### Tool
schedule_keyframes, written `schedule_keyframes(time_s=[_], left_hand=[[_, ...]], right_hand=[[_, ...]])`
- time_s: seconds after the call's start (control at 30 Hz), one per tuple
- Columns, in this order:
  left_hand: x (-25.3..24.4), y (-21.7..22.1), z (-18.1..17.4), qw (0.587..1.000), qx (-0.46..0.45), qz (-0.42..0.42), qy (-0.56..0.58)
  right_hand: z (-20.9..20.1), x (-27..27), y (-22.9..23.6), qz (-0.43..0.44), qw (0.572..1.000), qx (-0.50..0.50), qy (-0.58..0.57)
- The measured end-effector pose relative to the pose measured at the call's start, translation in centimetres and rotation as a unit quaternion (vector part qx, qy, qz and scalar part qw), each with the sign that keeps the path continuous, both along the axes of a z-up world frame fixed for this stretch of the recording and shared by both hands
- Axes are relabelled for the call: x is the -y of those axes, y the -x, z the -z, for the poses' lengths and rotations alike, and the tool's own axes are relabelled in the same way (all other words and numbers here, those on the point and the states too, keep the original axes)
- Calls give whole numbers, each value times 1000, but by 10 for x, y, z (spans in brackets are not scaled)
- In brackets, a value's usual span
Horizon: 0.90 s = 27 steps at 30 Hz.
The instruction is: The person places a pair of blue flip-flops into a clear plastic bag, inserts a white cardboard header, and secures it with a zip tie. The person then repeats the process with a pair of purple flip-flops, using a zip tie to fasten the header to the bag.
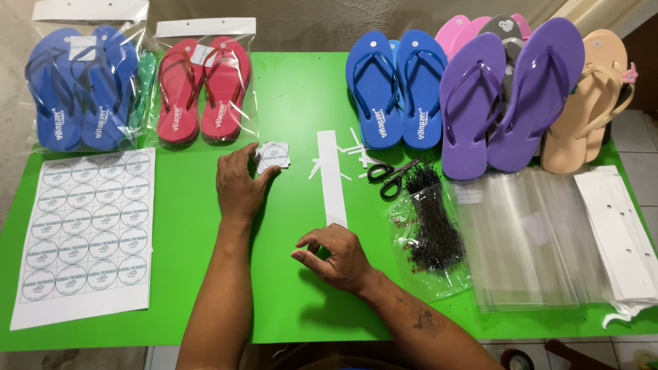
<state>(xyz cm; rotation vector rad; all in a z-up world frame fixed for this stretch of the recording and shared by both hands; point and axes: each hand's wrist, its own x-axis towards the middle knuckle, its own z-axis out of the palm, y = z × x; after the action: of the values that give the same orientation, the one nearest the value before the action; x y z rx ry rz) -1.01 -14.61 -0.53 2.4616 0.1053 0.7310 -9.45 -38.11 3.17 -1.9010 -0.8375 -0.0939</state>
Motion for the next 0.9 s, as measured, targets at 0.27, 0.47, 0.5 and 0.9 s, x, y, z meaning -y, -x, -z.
schedule_keyframes(time_s=[0.27,0.47,0.5,0.9], left_hand=[[6,2,-7,999,39,-14,-20],[56,16,-9,988,82,117,-58],[70,21,-8,984,75,148,-67],[125,35,-13,955,19,275,-110]], right_hand=[[0,0,1,-10,1000,0,-7],[-6,0,2,48,990,130,-14],[-7,0,3,61,986,153,-3],[-20,-12,18,-1,976,207,65]])
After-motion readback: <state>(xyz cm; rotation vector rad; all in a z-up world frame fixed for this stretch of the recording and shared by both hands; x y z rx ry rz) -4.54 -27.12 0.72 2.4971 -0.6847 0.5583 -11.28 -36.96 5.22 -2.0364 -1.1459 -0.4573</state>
